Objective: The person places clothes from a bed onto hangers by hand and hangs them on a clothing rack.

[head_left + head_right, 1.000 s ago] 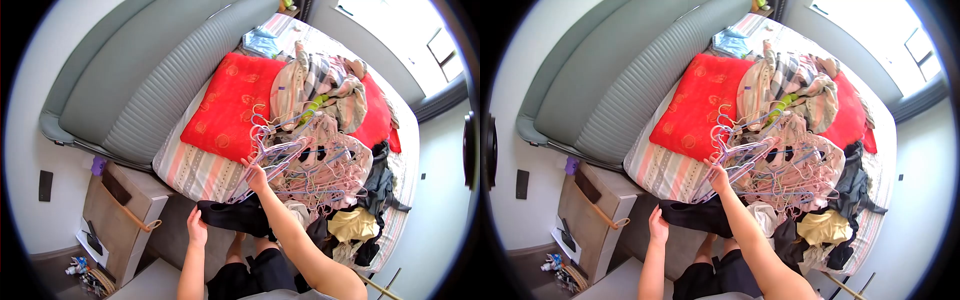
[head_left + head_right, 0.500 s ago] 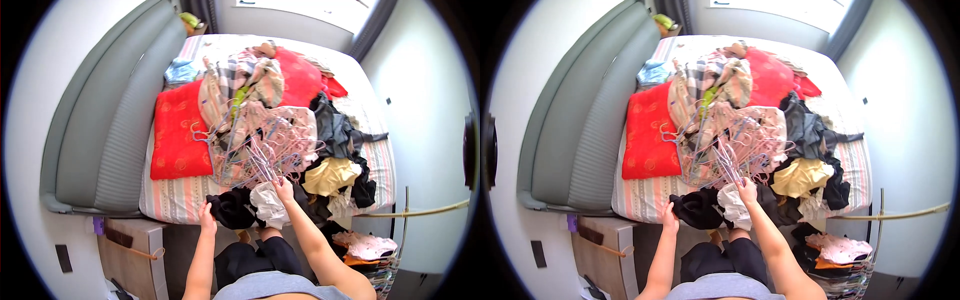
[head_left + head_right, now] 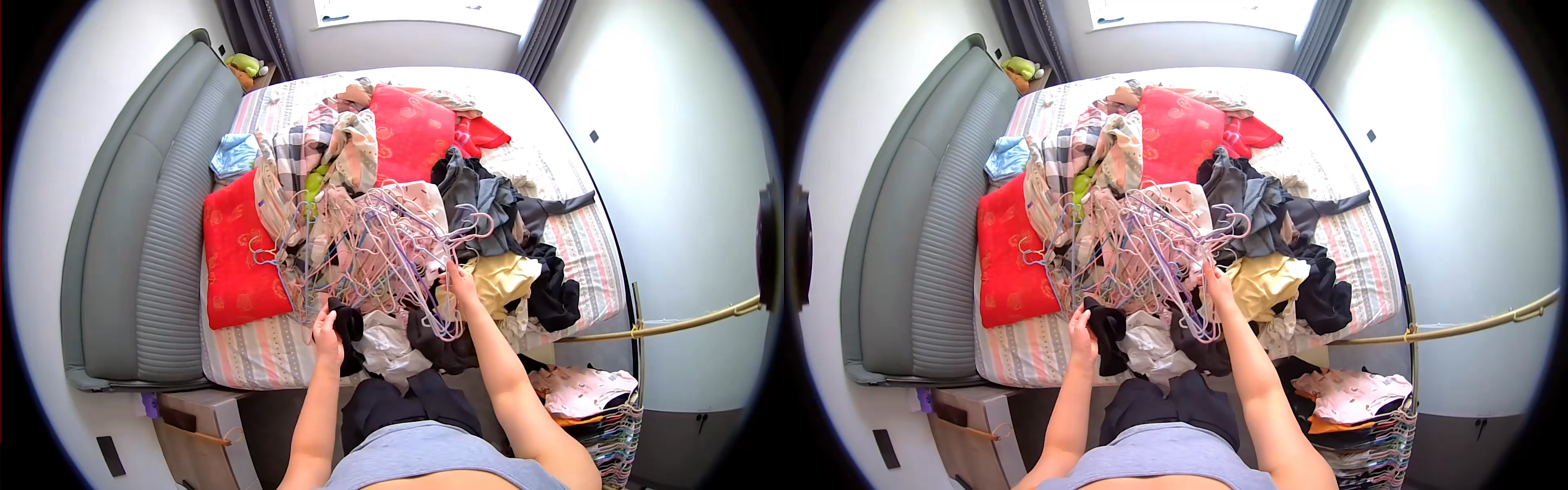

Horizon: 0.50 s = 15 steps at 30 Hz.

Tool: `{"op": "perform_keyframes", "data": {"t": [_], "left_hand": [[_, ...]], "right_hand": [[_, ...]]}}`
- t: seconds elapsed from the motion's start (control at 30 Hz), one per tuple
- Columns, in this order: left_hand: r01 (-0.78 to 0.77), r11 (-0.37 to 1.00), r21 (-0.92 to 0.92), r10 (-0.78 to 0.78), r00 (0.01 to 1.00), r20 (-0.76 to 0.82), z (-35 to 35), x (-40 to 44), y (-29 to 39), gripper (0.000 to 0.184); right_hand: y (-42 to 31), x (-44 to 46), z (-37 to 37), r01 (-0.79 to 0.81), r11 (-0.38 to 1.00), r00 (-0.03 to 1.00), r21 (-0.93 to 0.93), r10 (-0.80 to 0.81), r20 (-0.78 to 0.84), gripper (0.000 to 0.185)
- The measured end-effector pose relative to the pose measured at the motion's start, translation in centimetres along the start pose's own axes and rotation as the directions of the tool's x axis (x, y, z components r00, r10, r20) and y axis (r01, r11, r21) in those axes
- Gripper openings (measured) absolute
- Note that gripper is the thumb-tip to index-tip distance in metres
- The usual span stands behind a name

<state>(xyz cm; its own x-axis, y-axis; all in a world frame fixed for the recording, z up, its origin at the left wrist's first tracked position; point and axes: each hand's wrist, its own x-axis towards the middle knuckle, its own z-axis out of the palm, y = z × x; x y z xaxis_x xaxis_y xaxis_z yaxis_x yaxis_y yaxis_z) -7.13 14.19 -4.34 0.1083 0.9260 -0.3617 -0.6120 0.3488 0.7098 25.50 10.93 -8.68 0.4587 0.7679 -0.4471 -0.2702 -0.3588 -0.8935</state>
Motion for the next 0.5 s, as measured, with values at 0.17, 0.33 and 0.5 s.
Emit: {"op": "perform_keyframes", "data": {"t": [0.17,0.33,0.5], "left_hand": [[-0.009,1.000,0.022,0.009,0.999,-0.035,2.7,0.1,-2.2,0.026],[-0.028,0.999,0.023,0.029,0.999,-0.044,3.9,0.1,-4.4,0.027],[0.025,0.999,0.034,-0.023,0.998,-0.062,9.4,-0.8,-2.9,0.029]], "right_hand": [[8.1,8.0,-6.1,-0.172,0.827,0.973,-0.535,0.057,-0.225,0.043],[8.7,8.3,-6.5,-0.206,0.795,0.967,-0.570,0.076,-0.243,0.048],[12.0,11.6,-6.2,-0.155,0.775,0.980,-0.613,0.041,-0.197,0.055]]}}
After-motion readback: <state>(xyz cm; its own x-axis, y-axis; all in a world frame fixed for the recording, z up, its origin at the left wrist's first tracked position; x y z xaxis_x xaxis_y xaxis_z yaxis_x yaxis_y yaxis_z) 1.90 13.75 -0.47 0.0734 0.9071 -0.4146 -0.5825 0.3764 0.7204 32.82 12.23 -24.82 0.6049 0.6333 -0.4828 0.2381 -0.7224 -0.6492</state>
